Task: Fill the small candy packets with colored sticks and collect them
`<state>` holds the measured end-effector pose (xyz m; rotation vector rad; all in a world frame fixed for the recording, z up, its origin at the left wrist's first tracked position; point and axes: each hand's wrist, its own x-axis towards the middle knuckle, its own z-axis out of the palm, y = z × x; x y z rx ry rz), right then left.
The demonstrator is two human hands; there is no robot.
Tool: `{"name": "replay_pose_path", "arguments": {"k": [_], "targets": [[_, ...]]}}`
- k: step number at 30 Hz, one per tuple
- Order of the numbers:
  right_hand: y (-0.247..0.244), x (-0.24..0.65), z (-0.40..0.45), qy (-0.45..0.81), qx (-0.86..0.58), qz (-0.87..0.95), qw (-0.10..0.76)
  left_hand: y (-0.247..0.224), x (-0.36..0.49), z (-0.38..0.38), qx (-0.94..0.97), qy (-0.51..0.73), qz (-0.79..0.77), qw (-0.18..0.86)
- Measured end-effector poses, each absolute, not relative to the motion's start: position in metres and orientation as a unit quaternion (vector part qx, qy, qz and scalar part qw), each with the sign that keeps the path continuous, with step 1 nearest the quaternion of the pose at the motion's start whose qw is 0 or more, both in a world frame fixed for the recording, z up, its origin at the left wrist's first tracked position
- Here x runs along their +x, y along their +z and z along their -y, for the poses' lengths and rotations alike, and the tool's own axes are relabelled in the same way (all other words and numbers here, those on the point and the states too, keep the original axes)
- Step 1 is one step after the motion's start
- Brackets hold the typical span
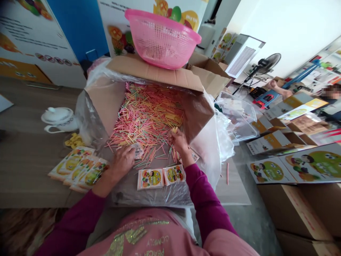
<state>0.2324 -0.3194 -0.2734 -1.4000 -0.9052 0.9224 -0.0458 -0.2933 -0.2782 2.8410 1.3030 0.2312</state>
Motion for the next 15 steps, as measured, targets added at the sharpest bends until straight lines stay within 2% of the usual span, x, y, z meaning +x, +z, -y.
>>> {"name": "replay_pose_path", "arguments": {"k": [1,3,6,7,9,11,12,15], "targets": [[-0.276,0.231,0.322,0.452,-0.555,0.356,0.601,-0.276,-0.047,0.294,0.903,0.079,-0.423,0.009],[-0.279,0.228,0.325,0.479,-0.536,0.340,0.607,-0.273,-0.047,0.296,0.898,0.082,-0.432,0.019],[-0.280,0.224,0.325,0.343,-0.640,0.408,0.552,-0.272,-0.047,0.300,0.906,0.057,-0.420,0.010],[-0.280,0.223,0.325,0.277,-0.692,0.449,0.494,-0.273,-0.047,0.302,0.910,0.046,-0.412,0.005],[-0.278,0.218,0.324,0.163,-0.772,0.527,0.317,-0.274,-0.047,0.304,0.917,0.032,-0.396,0.000],[-0.276,0.213,0.321,0.096,-0.804,0.571,0.136,-0.273,-0.049,0.306,0.922,0.023,-0.385,0.003],[-0.275,0.210,0.320,0.075,-0.807,0.582,0.073,-0.272,-0.051,0.305,0.925,0.019,-0.380,0.007],[-0.275,0.206,0.312,0.046,-0.803,0.594,-0.001,-0.267,-0.055,0.302,0.930,0.017,-0.366,0.029]]}}
